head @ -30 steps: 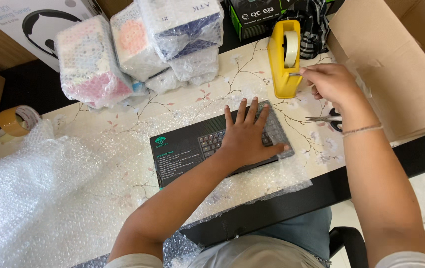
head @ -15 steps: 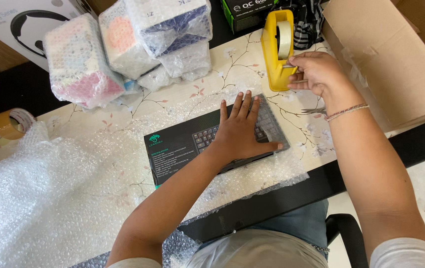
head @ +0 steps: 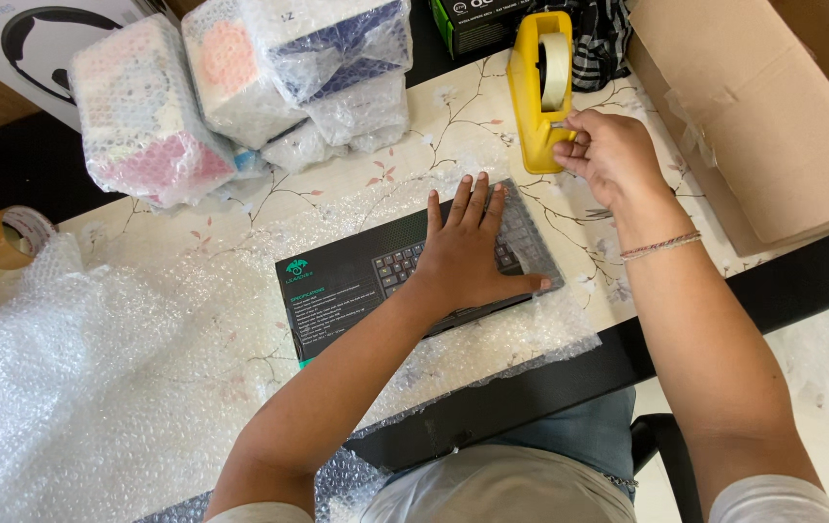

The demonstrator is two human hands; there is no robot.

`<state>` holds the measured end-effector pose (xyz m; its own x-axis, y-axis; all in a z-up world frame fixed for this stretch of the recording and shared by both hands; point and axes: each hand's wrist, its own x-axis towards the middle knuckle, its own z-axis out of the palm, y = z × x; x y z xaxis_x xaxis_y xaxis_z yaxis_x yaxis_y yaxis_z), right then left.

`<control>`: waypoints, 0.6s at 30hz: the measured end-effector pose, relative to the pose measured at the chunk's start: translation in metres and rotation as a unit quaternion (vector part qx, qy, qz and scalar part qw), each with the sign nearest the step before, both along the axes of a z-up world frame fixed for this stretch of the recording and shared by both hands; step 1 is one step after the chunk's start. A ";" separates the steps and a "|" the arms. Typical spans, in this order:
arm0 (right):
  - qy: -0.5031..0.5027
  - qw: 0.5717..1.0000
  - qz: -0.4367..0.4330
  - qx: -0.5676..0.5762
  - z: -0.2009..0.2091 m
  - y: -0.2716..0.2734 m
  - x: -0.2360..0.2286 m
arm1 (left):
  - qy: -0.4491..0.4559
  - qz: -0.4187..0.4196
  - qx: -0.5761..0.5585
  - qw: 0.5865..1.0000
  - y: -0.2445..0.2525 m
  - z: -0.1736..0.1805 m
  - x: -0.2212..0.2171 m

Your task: The person wraps a boxed keyboard in bubble wrap by hand and secures it with tape.

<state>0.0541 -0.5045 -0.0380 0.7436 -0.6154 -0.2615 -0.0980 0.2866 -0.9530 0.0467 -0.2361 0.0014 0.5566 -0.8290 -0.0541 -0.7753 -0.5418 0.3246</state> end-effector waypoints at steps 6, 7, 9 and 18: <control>-0.004 0.999 -0.033 0.029 0.007 0.014 -0.007 | 0.006 -0.001 -0.002 1.000 -0.001 -0.002 0.002; -0.003 0.999 -0.033 0.029 0.005 0.015 -0.007 | 0.007 -0.001 -0.001 1.000 -0.001 -0.003 0.002; -0.031 0.997 -0.048 0.045 0.001 0.017 -0.008 | -0.005 -0.001 -0.006 1.000 -0.001 -0.005 0.002; -0.024 0.996 -0.081 0.012 -0.002 0.051 -0.015 | -0.011 0.000 0.003 1.000 -0.002 -0.004 0.002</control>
<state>0.0387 -0.4530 -0.0403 0.6472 -0.7221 -0.2444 -0.0034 0.3179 -0.9481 0.0484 -0.2379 -0.0026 0.5580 -0.8285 -0.0461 -0.7824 -0.5438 0.3036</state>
